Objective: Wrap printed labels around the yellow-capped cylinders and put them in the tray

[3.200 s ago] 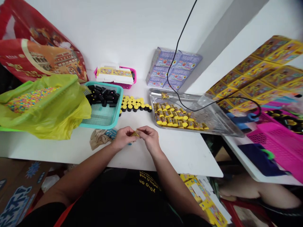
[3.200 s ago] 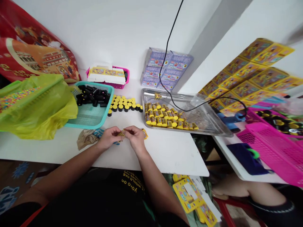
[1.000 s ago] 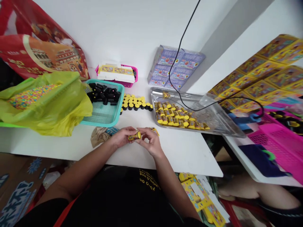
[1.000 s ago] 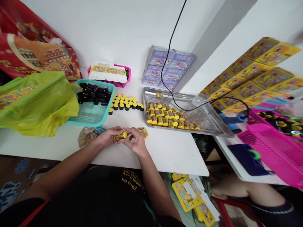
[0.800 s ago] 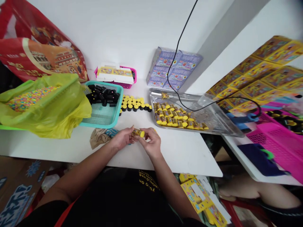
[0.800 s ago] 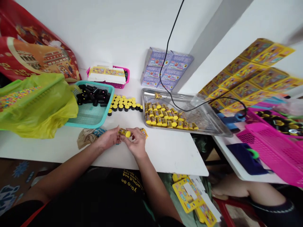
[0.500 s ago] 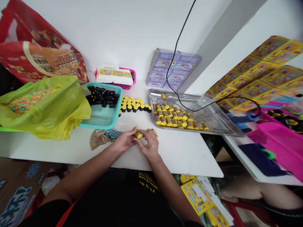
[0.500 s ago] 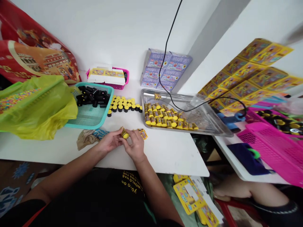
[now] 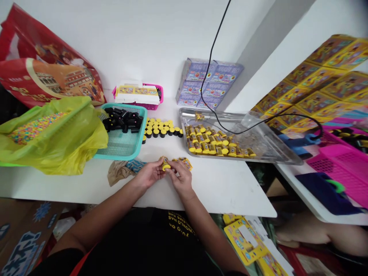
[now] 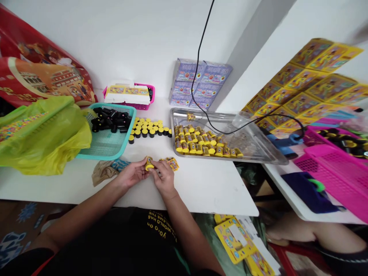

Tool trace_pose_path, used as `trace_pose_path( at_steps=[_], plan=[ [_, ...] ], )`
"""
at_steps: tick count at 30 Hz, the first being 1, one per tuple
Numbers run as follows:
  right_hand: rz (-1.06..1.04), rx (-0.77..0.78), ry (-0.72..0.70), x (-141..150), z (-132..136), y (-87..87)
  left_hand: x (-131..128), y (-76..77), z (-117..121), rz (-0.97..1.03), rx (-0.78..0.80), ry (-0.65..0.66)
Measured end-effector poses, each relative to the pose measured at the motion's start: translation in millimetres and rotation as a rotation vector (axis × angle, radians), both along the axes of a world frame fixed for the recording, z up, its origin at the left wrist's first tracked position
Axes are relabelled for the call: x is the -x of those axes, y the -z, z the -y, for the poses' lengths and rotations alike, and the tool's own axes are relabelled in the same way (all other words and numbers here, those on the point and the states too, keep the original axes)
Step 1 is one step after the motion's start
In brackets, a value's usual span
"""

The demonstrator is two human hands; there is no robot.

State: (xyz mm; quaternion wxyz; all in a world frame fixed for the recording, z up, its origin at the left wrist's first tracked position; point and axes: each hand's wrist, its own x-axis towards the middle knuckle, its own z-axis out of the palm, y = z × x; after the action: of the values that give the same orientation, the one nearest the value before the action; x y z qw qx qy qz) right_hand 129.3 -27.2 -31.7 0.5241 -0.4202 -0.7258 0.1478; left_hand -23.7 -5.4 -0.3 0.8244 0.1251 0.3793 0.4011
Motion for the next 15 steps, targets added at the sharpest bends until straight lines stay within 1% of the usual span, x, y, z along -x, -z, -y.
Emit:
trace_pose_path(
  at_steps=[7,11,15],
  plan=[
    [-0.007,-0.005,0.021,1.7,-1.2,0.7,-2.4,-1.5,-0.7,-0.053,0.000,-0.007],
    [-0.022,-0.018,0.025,0.6,-1.0,1.1,-7.1,1.6,2.6,-0.068,-0.015,-0.018],
    [-0.019,-0.061,0.027,-1.0,0.5,1.6,-6.3,4.9,5.2,-0.043,-0.027,0.015]
  ],
)
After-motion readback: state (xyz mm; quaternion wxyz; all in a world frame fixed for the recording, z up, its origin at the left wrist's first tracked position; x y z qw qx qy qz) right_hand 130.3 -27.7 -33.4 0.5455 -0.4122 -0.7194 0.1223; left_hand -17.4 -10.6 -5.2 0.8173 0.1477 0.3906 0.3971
